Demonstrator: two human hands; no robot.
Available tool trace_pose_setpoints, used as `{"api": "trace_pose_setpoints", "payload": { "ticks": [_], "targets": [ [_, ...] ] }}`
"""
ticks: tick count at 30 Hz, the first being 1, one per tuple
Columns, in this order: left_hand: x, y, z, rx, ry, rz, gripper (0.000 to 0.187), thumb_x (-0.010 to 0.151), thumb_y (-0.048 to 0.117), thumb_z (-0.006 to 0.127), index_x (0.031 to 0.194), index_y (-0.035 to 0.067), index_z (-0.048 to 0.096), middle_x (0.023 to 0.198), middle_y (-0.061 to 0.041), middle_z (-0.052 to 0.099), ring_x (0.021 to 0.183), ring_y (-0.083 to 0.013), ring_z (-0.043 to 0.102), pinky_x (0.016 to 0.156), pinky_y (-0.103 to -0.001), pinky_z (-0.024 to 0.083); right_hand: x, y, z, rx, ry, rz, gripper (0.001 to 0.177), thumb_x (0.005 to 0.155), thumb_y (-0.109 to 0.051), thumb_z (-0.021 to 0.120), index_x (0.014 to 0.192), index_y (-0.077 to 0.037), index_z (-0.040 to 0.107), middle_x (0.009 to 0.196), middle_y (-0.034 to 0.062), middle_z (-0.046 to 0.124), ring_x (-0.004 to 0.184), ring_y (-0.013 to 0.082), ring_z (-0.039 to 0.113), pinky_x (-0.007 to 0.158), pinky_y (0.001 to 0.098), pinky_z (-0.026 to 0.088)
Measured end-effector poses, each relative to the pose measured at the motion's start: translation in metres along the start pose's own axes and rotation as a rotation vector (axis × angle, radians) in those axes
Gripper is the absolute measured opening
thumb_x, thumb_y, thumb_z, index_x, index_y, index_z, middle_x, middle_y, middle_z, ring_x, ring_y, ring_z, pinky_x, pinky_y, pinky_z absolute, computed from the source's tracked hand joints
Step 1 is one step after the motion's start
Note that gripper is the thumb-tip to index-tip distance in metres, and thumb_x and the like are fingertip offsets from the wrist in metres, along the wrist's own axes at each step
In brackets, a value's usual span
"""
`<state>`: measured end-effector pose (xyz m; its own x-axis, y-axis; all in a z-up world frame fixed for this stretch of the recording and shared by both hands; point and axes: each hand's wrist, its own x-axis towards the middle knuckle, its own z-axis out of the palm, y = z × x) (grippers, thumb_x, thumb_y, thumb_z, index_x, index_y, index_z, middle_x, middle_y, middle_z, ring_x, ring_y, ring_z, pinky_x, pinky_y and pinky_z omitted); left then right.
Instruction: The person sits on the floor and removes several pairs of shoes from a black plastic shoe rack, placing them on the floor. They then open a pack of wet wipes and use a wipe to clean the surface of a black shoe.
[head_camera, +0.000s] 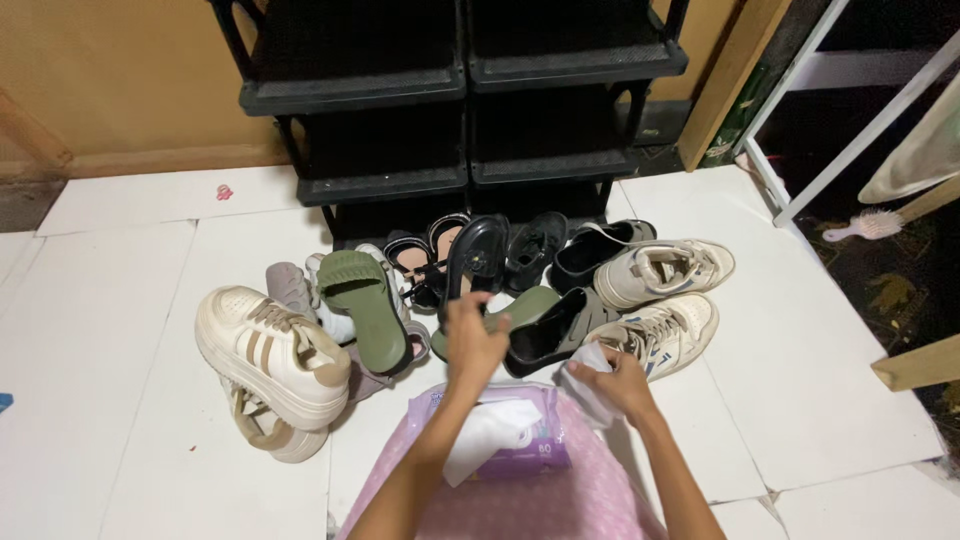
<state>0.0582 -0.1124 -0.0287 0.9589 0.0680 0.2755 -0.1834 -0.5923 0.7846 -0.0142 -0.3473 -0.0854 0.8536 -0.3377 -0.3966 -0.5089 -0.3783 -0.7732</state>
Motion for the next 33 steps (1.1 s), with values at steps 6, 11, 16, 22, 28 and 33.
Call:
{"api": "trace_pose_setpoints", "payload": {
  "ticks": [6, 11, 16, 22, 28, 33],
  "targets": [
    [0.014, -0.011, -0.011, 0.244, 0.092, -0.155, 0.067, 0.08, 0.026, 0.081, 0.134, 0.005, 0.048, 0.127, -0.021, 0.051, 0.114, -0.0446, 0.056, 0.094, -0.054, 0.045, -0.012, -0.026, -0.022, -0.408, 0.107, -0.076, 0.052, 0.079, -0.045, 0.085, 0.083, 0.006, 0.079, 0.077, 0.0212, 0.076, 0.068, 0.0254, 0.073, 0.07, 0.0355, 0.057],
    [0.028, -0.032, -0.006, 0.267, -0.041, -0.241, 0.076, 0.076, 0.035, 0.085, 0.133, 0.003, 0.046, 0.126, -0.02, 0.051, 0.114, -0.044, 0.058, 0.093, -0.056, 0.047, -0.031, -0.042, -0.049, -0.33, 0.218, -0.035, 0.054, 0.084, -0.048, 0.08, 0.078, 0.006, 0.076, 0.066, 0.0192, 0.072, 0.057, 0.0235, 0.069, 0.06, 0.0374, 0.055],
    [0.035, -0.052, 0.007, 0.297, -0.036, -0.171, 0.065, 0.085, 0.038, 0.077, 0.131, 0.003, 0.049, 0.125, -0.021, 0.053, 0.107, -0.0419, 0.064, 0.09, -0.052, 0.052, -0.05, -0.052, -0.064, 0.141, 0.079, 0.0, 0.045, 0.091, -0.044, 0.069, 0.085, 0.0, 0.077, 0.07, 0.0116, 0.072, 0.057, 0.0196, 0.064, 0.053, 0.0358, 0.05],
    [0.046, -0.055, 0.009, 0.122, -0.09, -0.228, 0.054, 0.094, 0.048, 0.063, 0.121, 0.002, 0.057, 0.122, -0.023, 0.052, 0.103, -0.0459, 0.063, 0.091, -0.053, 0.049, -0.061, -0.057, -0.062, 0.628, -0.062, 0.067, 0.05, 0.1, -0.046, 0.058, 0.105, 0.002, 0.07, 0.093, 0.0125, 0.076, 0.076, 0.018, 0.07, 0.068, 0.033, 0.056],
    [0.036, -0.036, -0.012, -0.253, -0.09, -0.216, 0.054, 0.09, 0.052, 0.063, 0.109, 0.001, 0.063, 0.11, -0.019, 0.059, 0.099, -0.0341, 0.064, 0.092, -0.044, 0.049, -0.077, -0.069, -0.057, 1.018, -0.172, -0.002, 0.042, 0.096, -0.041, 0.064, 0.12, -0.007, 0.066, 0.112, 0.0063, 0.072, 0.099, 0.0169, 0.07, 0.085, 0.034, 0.058],
    [0.013, -0.006, -0.03, -0.551, -0.282, -0.295, 0.045, 0.087, 0.046, 0.062, 0.109, 0.008, 0.06, 0.102, -0.01, 0.068, 0.094, -0.0184, 0.064, 0.085, -0.035, 0.048, -0.088, -0.083, -0.05, 1.024, -0.201, -0.091, 0.037, 0.092, -0.03, 0.071, 0.12, -0.006, 0.066, 0.114, 0.0061, 0.071, 0.099, 0.0171, 0.07, 0.088, 0.0355, 0.058]
  ]
}}
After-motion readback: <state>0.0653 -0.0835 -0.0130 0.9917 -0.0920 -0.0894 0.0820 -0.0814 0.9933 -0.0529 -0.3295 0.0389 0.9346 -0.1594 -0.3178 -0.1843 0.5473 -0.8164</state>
